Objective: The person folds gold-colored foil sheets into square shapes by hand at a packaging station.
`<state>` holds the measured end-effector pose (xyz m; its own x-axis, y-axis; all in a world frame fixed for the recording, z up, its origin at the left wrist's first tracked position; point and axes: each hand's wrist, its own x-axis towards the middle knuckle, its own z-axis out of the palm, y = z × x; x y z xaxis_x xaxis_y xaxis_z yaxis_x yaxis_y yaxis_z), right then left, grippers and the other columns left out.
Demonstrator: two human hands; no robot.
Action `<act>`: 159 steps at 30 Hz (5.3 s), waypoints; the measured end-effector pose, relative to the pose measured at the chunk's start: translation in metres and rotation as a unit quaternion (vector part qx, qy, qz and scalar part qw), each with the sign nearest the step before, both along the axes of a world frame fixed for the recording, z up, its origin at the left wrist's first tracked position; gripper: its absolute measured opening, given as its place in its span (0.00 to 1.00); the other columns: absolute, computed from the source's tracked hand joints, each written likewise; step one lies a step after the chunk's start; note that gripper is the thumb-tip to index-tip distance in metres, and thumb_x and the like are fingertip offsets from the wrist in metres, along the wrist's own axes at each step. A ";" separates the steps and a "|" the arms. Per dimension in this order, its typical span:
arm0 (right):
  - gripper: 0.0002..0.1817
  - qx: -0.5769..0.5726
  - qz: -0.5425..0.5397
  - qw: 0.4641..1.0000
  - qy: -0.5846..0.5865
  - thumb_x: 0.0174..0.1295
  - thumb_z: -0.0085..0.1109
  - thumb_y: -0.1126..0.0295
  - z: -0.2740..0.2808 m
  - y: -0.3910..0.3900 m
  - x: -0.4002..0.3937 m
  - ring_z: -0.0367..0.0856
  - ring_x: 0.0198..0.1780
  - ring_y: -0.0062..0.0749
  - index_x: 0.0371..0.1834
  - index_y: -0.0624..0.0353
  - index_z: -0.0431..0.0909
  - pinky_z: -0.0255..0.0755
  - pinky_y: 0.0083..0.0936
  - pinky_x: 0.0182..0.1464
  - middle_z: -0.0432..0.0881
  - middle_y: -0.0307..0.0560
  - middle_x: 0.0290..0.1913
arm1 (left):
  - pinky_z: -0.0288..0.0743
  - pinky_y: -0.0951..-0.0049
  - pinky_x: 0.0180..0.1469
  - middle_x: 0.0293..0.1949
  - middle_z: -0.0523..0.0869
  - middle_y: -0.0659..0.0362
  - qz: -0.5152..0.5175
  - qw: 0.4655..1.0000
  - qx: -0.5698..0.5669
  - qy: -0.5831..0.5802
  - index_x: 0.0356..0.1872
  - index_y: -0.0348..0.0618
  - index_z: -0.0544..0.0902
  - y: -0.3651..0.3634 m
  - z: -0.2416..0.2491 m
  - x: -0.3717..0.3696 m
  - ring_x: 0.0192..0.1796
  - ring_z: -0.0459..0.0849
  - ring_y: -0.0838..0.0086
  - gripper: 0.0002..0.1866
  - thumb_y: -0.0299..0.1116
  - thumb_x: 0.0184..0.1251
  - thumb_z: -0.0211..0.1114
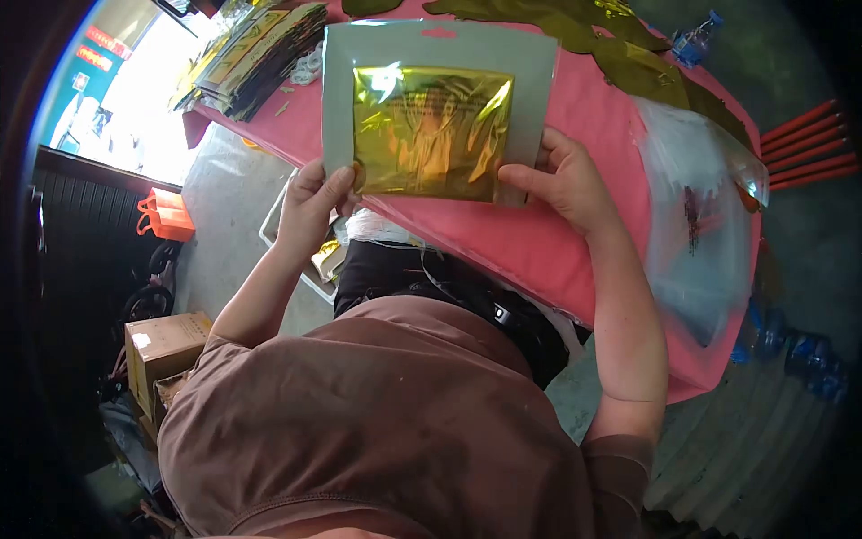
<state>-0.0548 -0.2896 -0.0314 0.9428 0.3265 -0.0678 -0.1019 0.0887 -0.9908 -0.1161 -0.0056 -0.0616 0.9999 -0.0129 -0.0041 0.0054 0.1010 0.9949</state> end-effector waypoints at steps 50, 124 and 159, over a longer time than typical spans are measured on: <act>0.04 0.041 -0.003 0.999 -0.028 0.62 0.58 0.69 -0.024 -0.041 0.033 0.73 0.22 0.15 0.34 0.56 0.77 0.67 0.13 0.25 0.83 0.43 0.27 | 0.73 0.79 0.41 0.38 0.82 0.63 -0.123 0.983 -0.116 -0.072 0.47 0.40 0.75 -0.043 -0.002 0.119 0.38 0.79 0.82 0.15 0.32 0.61 0.66; 0.16 0.129 -0.109 0.985 -0.019 0.65 0.49 0.62 -0.020 -0.039 0.029 0.79 0.40 0.22 0.46 0.62 0.76 0.72 0.21 0.44 0.81 0.42 0.42 | 0.78 0.73 0.41 0.37 0.83 0.61 -0.119 0.952 -0.280 0.021 0.43 0.43 0.79 -0.078 -0.004 0.083 0.36 0.82 0.75 0.07 0.27 0.64 0.61; 0.17 0.072 0.054 0.996 -0.016 0.55 0.56 0.75 -0.015 -0.040 0.025 0.82 0.35 0.26 0.48 0.65 0.71 0.78 0.22 0.36 0.80 0.47 0.39 | 0.78 0.76 0.39 0.38 0.82 0.59 -0.069 0.956 -0.285 0.017 0.44 0.38 0.78 -0.079 -0.001 0.082 0.36 0.82 0.74 0.09 0.28 0.65 0.61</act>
<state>-0.0302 -0.3294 -0.0465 0.9027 0.4299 0.0168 -0.0869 0.2204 -0.9715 -0.0344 -0.0842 -0.0628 0.9880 -0.1542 0.0103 0.0892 0.6234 0.7768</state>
